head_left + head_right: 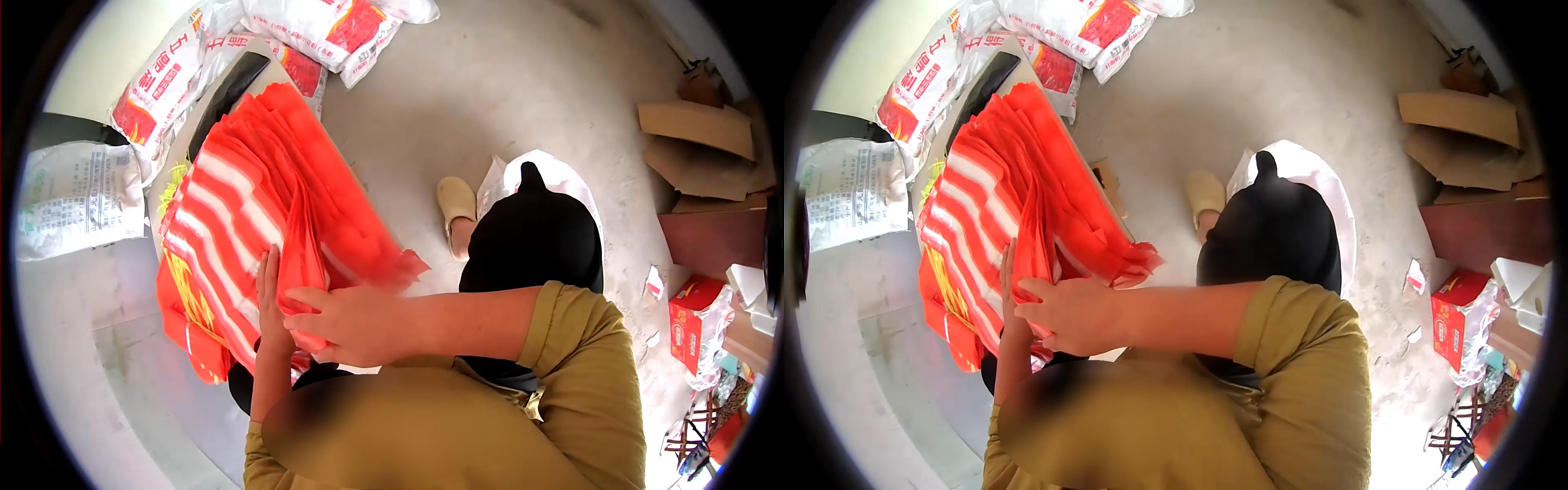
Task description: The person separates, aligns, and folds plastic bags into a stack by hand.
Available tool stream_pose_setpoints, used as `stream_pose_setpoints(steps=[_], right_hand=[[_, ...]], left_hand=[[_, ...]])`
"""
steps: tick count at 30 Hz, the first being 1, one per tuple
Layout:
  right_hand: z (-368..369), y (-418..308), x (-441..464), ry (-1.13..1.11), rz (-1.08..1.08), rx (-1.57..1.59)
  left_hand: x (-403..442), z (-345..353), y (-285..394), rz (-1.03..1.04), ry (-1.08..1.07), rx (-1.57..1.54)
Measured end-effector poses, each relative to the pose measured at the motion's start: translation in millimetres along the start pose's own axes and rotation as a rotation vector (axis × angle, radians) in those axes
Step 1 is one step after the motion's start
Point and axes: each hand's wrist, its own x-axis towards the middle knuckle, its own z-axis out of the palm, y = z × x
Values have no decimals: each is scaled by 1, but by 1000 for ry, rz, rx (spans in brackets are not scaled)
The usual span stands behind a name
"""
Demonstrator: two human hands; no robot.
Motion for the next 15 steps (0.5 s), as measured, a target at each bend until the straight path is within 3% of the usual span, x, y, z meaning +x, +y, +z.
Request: stream_pose_setpoints(steps=[5,9,12,15], right_hand=[[8,-5,-6,120,-22,51],[13,-2,-6,157,-51,75],[10,-1,-8,106,-10,43],[0,0,-8,-94,32,-96]], left_hand=[[1,3,-11,-221,-27,-332],[7,1,-1,-265,-31,-333],[8,-1,6,-272,-30,-285],[6,-2,8,-186,-20,-188]])
